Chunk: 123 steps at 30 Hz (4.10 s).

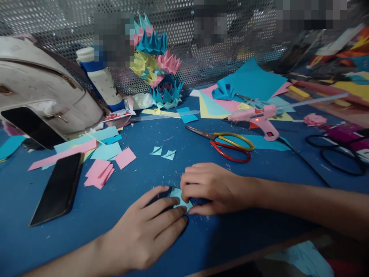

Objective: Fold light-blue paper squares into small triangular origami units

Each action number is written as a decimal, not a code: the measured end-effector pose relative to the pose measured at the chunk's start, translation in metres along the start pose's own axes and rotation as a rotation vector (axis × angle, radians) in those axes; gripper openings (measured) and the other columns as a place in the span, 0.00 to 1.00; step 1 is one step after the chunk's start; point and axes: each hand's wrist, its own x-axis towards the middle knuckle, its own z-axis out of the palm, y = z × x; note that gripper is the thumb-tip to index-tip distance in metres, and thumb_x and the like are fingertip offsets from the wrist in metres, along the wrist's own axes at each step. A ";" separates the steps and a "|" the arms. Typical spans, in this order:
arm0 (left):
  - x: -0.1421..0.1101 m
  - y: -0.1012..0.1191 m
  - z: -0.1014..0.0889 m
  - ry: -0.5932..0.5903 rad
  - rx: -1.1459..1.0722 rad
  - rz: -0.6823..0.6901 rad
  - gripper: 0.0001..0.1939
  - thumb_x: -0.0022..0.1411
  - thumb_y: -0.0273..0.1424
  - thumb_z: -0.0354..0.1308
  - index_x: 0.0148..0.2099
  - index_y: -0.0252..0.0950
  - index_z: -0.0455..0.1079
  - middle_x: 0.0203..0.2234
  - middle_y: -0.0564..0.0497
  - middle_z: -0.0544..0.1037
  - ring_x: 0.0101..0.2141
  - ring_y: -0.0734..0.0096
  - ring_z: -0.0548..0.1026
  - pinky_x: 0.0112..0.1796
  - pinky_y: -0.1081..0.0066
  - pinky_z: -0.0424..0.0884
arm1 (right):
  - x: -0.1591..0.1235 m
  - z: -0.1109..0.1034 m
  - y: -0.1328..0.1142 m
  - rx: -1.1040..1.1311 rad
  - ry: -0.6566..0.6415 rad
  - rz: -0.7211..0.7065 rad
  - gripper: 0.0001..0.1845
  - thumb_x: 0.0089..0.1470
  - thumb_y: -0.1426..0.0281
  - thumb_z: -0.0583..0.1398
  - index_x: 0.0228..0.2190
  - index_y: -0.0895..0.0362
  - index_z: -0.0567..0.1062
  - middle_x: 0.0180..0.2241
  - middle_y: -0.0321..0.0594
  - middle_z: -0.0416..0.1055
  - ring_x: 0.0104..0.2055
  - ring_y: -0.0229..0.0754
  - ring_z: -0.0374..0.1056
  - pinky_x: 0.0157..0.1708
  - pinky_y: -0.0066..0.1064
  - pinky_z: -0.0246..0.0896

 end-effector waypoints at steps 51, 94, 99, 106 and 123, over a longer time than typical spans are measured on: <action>0.030 -0.010 0.014 0.023 0.226 -0.193 0.14 0.75 0.28 0.47 0.40 0.36 0.74 0.35 0.51 0.79 0.33 0.65 0.63 0.32 0.63 0.51 | -0.013 -0.020 0.017 -0.049 0.028 -0.163 0.14 0.66 0.64 0.56 0.32 0.55 0.79 0.26 0.35 0.69 0.31 0.37 0.60 0.30 0.32 0.49; 0.022 0.004 0.003 0.070 0.333 -0.008 0.17 0.73 0.21 0.43 0.46 0.27 0.74 0.35 0.46 0.79 0.34 0.65 0.69 0.43 0.61 0.61 | -0.008 -0.012 0.016 -0.158 0.099 -0.125 0.15 0.68 0.66 0.52 0.36 0.57 0.77 0.33 0.38 0.73 0.34 0.38 0.62 0.31 0.31 0.52; 0.021 -0.007 0.002 0.114 0.255 -0.028 0.16 0.73 0.22 0.46 0.42 0.32 0.76 0.39 0.47 0.79 0.36 0.65 0.70 0.43 0.62 0.59 | -0.008 -0.012 0.016 -0.064 0.121 -0.070 0.15 0.67 0.66 0.54 0.33 0.58 0.77 0.32 0.39 0.73 0.35 0.38 0.63 0.33 0.31 0.54; 0.023 -0.019 -0.003 0.142 -0.144 -0.278 0.16 0.72 0.28 0.51 0.37 0.43 0.79 0.40 0.48 0.71 0.41 0.67 0.69 0.39 0.68 0.67 | -0.006 -0.013 0.011 0.203 0.184 0.157 0.10 0.63 0.64 0.60 0.36 0.58 0.77 0.32 0.38 0.73 0.37 0.38 0.65 0.38 0.29 0.57; 0.006 0.004 0.006 0.033 0.119 -0.132 0.20 0.75 0.25 0.40 0.54 0.32 0.73 0.47 0.45 0.77 0.49 0.59 0.70 0.52 0.59 0.61 | -0.004 0.000 -0.004 0.175 0.077 0.396 0.06 0.56 0.70 0.63 0.29 0.57 0.72 0.28 0.32 0.67 0.32 0.36 0.60 0.35 0.30 0.50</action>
